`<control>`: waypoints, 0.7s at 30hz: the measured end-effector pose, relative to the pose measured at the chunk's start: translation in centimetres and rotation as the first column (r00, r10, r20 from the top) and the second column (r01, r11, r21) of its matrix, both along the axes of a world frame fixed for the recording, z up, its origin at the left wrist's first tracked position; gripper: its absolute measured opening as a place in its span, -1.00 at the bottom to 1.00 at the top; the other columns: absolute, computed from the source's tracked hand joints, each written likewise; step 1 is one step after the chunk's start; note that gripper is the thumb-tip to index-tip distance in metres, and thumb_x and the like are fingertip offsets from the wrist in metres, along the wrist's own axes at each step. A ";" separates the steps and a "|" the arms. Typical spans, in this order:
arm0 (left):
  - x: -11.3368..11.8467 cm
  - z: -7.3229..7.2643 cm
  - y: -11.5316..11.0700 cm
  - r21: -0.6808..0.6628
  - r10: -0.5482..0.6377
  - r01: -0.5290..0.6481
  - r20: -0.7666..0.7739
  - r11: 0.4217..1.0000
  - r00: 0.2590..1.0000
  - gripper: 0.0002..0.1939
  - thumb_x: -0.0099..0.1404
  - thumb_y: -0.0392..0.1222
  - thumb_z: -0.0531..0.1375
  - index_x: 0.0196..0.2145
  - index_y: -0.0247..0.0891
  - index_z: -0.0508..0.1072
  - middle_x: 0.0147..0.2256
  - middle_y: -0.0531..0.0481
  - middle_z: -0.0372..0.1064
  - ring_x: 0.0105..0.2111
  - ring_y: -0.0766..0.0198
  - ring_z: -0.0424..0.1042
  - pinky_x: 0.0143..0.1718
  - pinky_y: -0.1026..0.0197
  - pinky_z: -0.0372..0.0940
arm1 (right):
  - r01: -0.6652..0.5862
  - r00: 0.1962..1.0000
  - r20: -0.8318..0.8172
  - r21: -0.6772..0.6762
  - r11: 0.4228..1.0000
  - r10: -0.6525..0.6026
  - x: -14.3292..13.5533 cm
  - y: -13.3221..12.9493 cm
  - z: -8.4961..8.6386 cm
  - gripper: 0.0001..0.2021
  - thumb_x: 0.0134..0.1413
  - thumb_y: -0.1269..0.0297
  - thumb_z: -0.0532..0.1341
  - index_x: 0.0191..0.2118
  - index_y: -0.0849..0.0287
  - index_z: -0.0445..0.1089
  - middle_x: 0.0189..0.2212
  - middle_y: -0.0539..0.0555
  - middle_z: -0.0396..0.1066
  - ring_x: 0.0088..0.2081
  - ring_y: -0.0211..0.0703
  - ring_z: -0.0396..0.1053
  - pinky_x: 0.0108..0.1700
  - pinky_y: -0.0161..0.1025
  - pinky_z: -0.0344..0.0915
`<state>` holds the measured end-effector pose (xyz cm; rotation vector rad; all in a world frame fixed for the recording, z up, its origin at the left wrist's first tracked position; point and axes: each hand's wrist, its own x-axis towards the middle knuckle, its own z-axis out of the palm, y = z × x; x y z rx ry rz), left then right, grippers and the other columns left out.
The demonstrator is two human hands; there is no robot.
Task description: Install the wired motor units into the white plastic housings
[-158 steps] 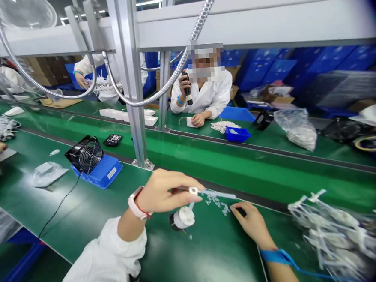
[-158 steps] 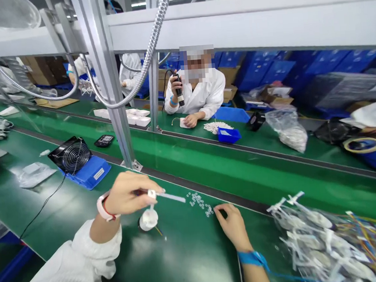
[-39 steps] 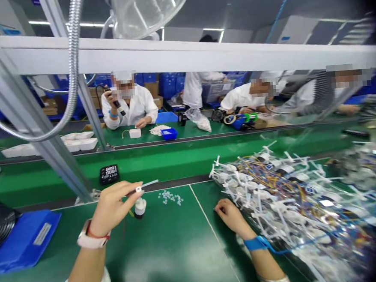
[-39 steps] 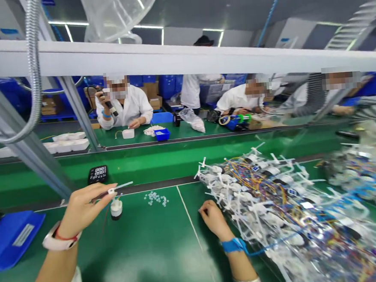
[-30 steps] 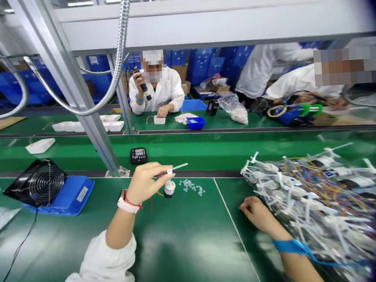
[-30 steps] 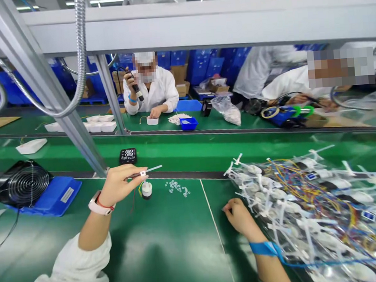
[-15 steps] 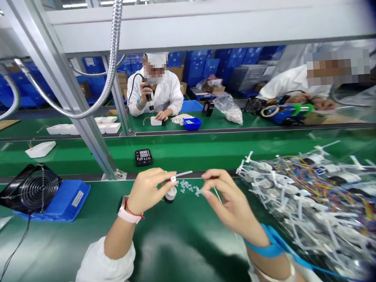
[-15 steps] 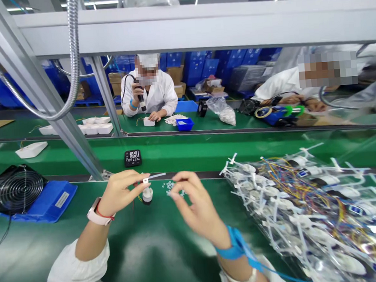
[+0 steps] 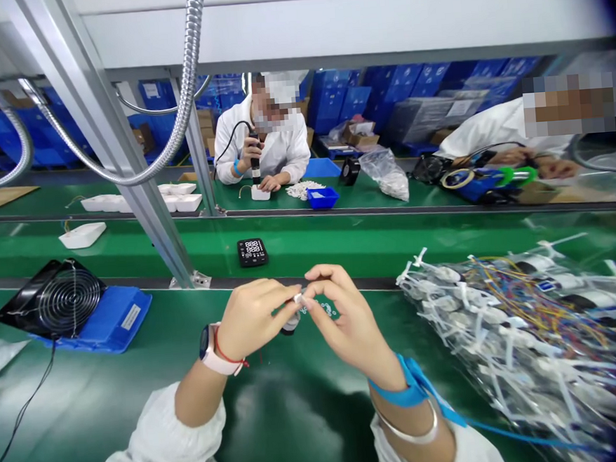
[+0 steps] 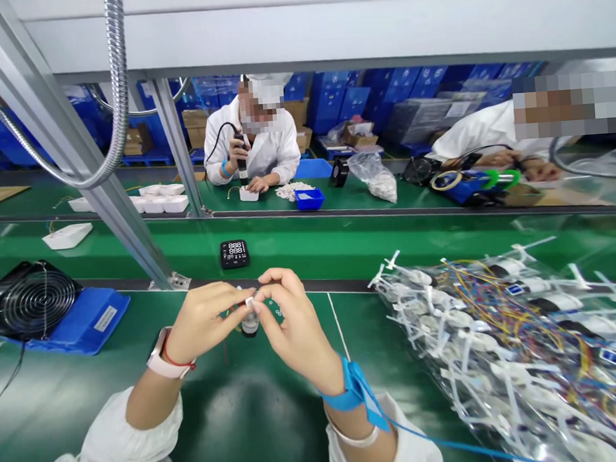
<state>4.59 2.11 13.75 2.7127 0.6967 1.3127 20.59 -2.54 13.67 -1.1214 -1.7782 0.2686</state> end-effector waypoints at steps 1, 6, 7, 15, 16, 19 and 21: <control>0.0 -0.1 0.0 0.002 0.009 -0.009 -0.008 1.000 1.000 -0.82 0.29 -0.22 0.09 -0.29 -0.33 0.47 -0.46 -0.03 0.47 -0.47 0.31 0.42 -0.42 0.27 0.31 | 0.008 1.000 0.006 -0.005 1.000 -0.008 0.0 0.0 0.0 -0.93 0.13 0.37 0.08 -0.36 0.15 0.26 -0.23 0.12 0.21 -0.11 -0.11 0.24 -0.10 -0.14 0.24; 0.1 -0.1 0.0 0.013 0.030 -0.029 -0.031 0.999 0.999 -0.80 0.31 -0.21 0.07 -0.29 -0.33 0.47 -0.46 -0.04 0.46 -0.46 0.31 0.43 -0.40 0.27 0.33 | -0.017 0.998 -0.067 -0.051 0.999 0.014 0.5 0.6 -0.4 -0.92 0.11 0.28 0.12 -0.38 0.14 0.28 -0.25 0.12 0.24 -0.13 -0.10 0.26 -0.10 -0.13 0.26; 0.0 -0.1 -0.1 0.013 0.023 -0.022 -0.038 1.000 0.999 -0.78 0.31 -0.19 0.06 -0.28 -0.32 0.47 -0.45 -0.04 0.47 -0.45 0.31 0.43 -0.39 0.28 0.34 | -0.041 0.994 -0.104 -0.072 0.997 0.033 0.7 0.8 -0.5 -0.91 0.09 0.25 0.15 -0.37 0.14 0.29 -0.25 0.12 0.25 -0.14 -0.10 0.27 -0.10 -0.13 0.26; -0.3 -0.1 -0.1 0.000 -0.030 0.031 -0.243 1.000 0.970 -0.70 0.35 -0.14 0.00 -0.20 -0.32 0.47 -0.42 -0.04 0.46 -0.39 0.32 0.44 -0.29 0.29 0.33 | -0.262 0.946 -0.263 -0.280 0.924 0.189 2.0 2.1 -1.0 -0.76 -0.08 0.05 0.25 -0.50 0.11 0.30 -0.37 0.11 0.33 -0.32 -0.11 0.35 -0.33 -0.23 0.37; -0.3 -0.1 -0.1 -0.017 -0.028 0.024 -0.259 1.000 0.966 -0.71 0.34 -0.14 0.02 -0.21 -0.32 0.48 -0.43 -0.03 0.46 -0.40 0.32 0.44 -0.32 0.29 0.33 | -0.264 0.949 -0.246 -0.277 0.924 0.197 2.2 2.2 -1.1 -0.75 -0.09 0.05 0.25 -0.51 0.10 0.30 -0.39 0.11 0.33 -0.34 -0.10 0.35 -0.33 -0.22 0.37; -0.1 0.3 -0.2 -0.109 -0.047 0.016 -0.289 0.994 0.956 -0.76 0.30 -0.14 0.10 -0.25 -0.31 0.50 -0.46 -0.01 0.46 -0.42 0.34 0.44 -0.39 0.33 0.30 | -0.254 0.960 -0.187 -0.269 0.929 0.209 2.6 2.4 -1.8 -0.75 -0.11 0.01 0.25 -0.51 0.08 0.31 -0.42 0.12 0.35 -0.37 -0.08 0.35 -0.36 -0.19 0.38; 0.1 0.5 -0.3 -0.202 -0.066 0.009 -0.278 0.979 0.958 -0.79 0.25 -0.15 0.16 -0.26 -0.32 0.52 -0.46 0.00 0.46 -0.42 0.35 0.44 -0.41 0.36 0.29 | -0.235 0.966 -0.169 -0.273 0.933 0.194 2.7 2.4 -2.4 -0.77 -0.12 0.01 0.25 -0.50 0.04 0.32 -0.41 0.13 0.36 -0.38 -0.05 0.37 -0.39 -0.18 0.38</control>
